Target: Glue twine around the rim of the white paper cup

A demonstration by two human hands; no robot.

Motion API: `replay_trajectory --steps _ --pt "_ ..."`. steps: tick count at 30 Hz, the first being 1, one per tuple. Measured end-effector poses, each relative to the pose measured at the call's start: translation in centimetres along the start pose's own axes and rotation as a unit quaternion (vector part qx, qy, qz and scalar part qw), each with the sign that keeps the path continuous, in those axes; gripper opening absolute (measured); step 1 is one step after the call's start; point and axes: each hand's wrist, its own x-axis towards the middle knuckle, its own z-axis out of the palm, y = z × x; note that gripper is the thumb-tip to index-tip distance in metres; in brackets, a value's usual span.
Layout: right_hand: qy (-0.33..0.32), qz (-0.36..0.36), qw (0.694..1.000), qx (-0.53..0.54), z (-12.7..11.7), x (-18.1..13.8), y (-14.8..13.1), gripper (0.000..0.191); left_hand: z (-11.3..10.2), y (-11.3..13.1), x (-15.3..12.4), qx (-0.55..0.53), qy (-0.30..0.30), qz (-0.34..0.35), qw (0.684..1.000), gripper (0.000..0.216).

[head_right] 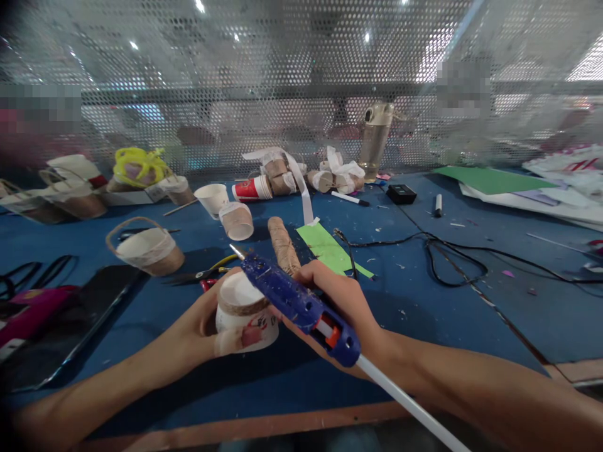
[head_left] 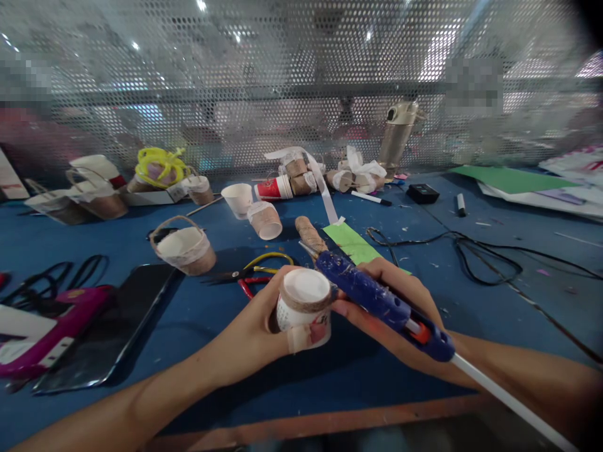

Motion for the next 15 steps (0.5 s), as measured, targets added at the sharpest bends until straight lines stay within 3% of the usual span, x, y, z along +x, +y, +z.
replay_trajectory --steps 15 --pt "-0.008 0.061 0.996 0.061 0.12 0.19 -0.04 0.023 -0.2 0.18 0.27 -0.044 0.014 -0.046 0.998 0.062"
